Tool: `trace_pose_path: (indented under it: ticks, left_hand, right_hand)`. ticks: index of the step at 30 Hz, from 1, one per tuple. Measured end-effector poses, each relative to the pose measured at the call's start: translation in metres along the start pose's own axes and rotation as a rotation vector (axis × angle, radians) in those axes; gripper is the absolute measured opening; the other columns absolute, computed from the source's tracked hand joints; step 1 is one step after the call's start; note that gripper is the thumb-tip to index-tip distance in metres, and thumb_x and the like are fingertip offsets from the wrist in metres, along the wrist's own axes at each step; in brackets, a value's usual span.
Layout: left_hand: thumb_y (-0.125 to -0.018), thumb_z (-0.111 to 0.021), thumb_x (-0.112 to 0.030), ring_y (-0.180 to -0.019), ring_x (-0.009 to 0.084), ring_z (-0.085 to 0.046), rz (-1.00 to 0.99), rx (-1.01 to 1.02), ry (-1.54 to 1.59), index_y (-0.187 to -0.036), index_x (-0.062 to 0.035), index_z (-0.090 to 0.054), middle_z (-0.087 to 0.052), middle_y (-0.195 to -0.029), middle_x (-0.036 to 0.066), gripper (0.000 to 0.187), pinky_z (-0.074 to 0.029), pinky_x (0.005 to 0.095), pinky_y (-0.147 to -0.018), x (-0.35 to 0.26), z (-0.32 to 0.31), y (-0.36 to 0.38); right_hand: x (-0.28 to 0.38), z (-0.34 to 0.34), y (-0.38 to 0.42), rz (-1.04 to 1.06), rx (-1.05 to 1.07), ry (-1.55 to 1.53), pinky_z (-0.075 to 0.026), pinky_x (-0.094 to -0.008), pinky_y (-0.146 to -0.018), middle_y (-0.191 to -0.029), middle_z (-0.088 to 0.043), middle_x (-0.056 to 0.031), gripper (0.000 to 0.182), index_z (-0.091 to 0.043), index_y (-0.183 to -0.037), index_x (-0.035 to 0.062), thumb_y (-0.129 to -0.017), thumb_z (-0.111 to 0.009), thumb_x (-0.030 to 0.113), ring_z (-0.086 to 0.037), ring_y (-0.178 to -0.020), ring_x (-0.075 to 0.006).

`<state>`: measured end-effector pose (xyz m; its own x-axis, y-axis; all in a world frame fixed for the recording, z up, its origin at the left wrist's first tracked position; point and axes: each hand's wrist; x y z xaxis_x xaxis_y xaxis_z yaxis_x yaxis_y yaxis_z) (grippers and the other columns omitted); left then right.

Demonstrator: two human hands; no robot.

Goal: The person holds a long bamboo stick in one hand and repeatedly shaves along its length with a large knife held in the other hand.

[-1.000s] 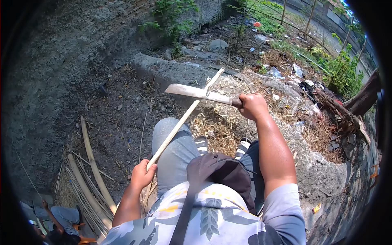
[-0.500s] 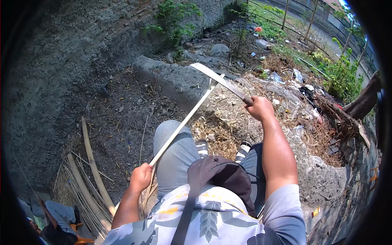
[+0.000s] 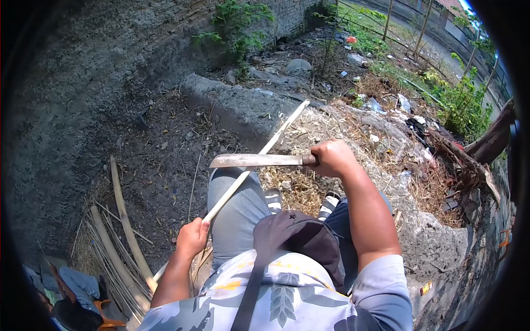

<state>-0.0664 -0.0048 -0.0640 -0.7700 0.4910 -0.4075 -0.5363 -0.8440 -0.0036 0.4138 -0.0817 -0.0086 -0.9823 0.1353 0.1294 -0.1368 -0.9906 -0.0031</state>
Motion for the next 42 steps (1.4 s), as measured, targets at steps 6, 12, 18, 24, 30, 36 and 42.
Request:
trace_pose_path:
  ticks: [6, 12, 18, 24, 30, 36, 42]
  left_hand:
    - [-0.106, -0.054, -0.047, -0.074, 0.0504, -0.061, 0.007, -0.014, 0.015, -0.084, -0.0043, -0.054, -0.06, -0.073, 0.024, 0.048, -0.046, 0.0567, -0.062, -0.001, -0.01, -0.003]
    - [-0.106, -0.055, -0.048, -0.074, 0.0496, -0.062, 0.03, 0.018, 0.028, -0.084, -0.0044, -0.054, -0.061, -0.072, 0.023, 0.048, -0.046, 0.0567, -0.063, -0.003, -0.005, -0.002]
    - [-0.106, -0.055, -0.047, -0.075, 0.048, -0.063, 0.09, 0.067, 0.013, -0.085, -0.0036, -0.058, -0.063, -0.076, 0.023, 0.048, -0.048, 0.0538, -0.064, -0.008, 0.006, -0.003]
    - [-0.107, -0.056, -0.042, -0.063, 0.0208, -0.057, 0.201, 0.283, 0.268, -0.091, -0.0043, -0.064, -0.063, -0.071, 0.008, 0.041, -0.046, 0.0398, -0.061, 0.011, 0.007, -0.017]
    - [-0.111, -0.054, -0.035, -0.065, 0.0056, -0.045, 0.324, 0.525, 0.632, -0.095, -0.009, -0.065, -0.053, -0.074, -0.006, 0.033, -0.038, 0.0249, -0.058, 0.018, 0.006, -0.022]
    - [-0.111, -0.053, -0.034, -0.07, 0.0059, -0.047, 0.267, 0.462, 0.615, -0.095, -0.0063, -0.065, -0.056, -0.078, -0.007, 0.034, -0.041, 0.0259, -0.064, 0.027, -0.009, -0.02]
    - [-0.11, -0.057, -0.032, -0.073, 0.0074, -0.047, 0.284, 0.421, 0.511, -0.096, -0.0023, -0.066, -0.056, -0.078, -0.006, 0.034, -0.044, 0.0294, -0.065, 0.026, 0.001, -0.016]
  right_hand:
    - [-0.056, -0.006, 0.009, -0.384, -0.048, -0.193, -0.057, -0.0488, -0.082, -0.094, -0.076, -0.0148, 0.035, -0.079, -0.1, 0.0166, -0.08, -0.083, 0.045, -0.073, -0.092, -0.0363]
    - [-0.04, 0.003, 0.013, -0.39, 0.003, -0.22, -0.057, -0.0484, -0.087, -0.098, -0.077, -0.0133, 0.035, -0.079, -0.099, 0.0164, -0.081, -0.08, 0.046, -0.073, -0.097, -0.0357]
    - [-0.025, 0.002, 0.007, -0.25, 0.088, -0.157, -0.057, -0.0483, -0.085, -0.095, -0.076, -0.0144, 0.032, -0.077, -0.096, 0.0151, -0.082, -0.077, 0.043, -0.073, -0.095, -0.0354]
    - [-0.024, 0.001, 0.008, -0.206, 0.062, -0.133, -0.057, -0.0492, -0.083, -0.096, -0.076, -0.0139, 0.03, -0.075, -0.094, 0.0135, -0.082, -0.077, 0.041, -0.073, -0.095, -0.0359]
    - [-0.033, -0.001, 0.007, -0.203, 0.028, -0.126, -0.056, -0.0496, -0.084, -0.096, -0.076, -0.0141, 0.03, -0.075, -0.098, 0.0137, -0.084, -0.077, 0.04, -0.072, -0.096, -0.0367]
    - [-0.004, -0.008, 0.002, -0.083, -0.058, -0.062, -0.057, -0.0501, -0.078, -0.084, -0.073, -0.0149, 0.03, -0.068, -0.088, 0.0121, -0.083, -0.079, 0.04, -0.072, -0.084, -0.0381]
    - [-0.03, -0.026, -0.016, -0.422, -0.049, -0.204, -0.058, -0.0485, -0.085, -0.092, -0.076, -0.0176, 0.023, -0.077, -0.098, 0.0126, -0.08, -0.074, 0.027, -0.075, -0.093, -0.0333]
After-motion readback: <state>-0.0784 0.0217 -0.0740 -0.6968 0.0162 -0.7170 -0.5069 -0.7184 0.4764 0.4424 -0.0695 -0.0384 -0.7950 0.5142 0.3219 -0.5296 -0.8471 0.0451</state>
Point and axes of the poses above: each hand's wrist, its own y-axis away from the middle knuckle, its own z-axis out of the back of the hand, x = y × z
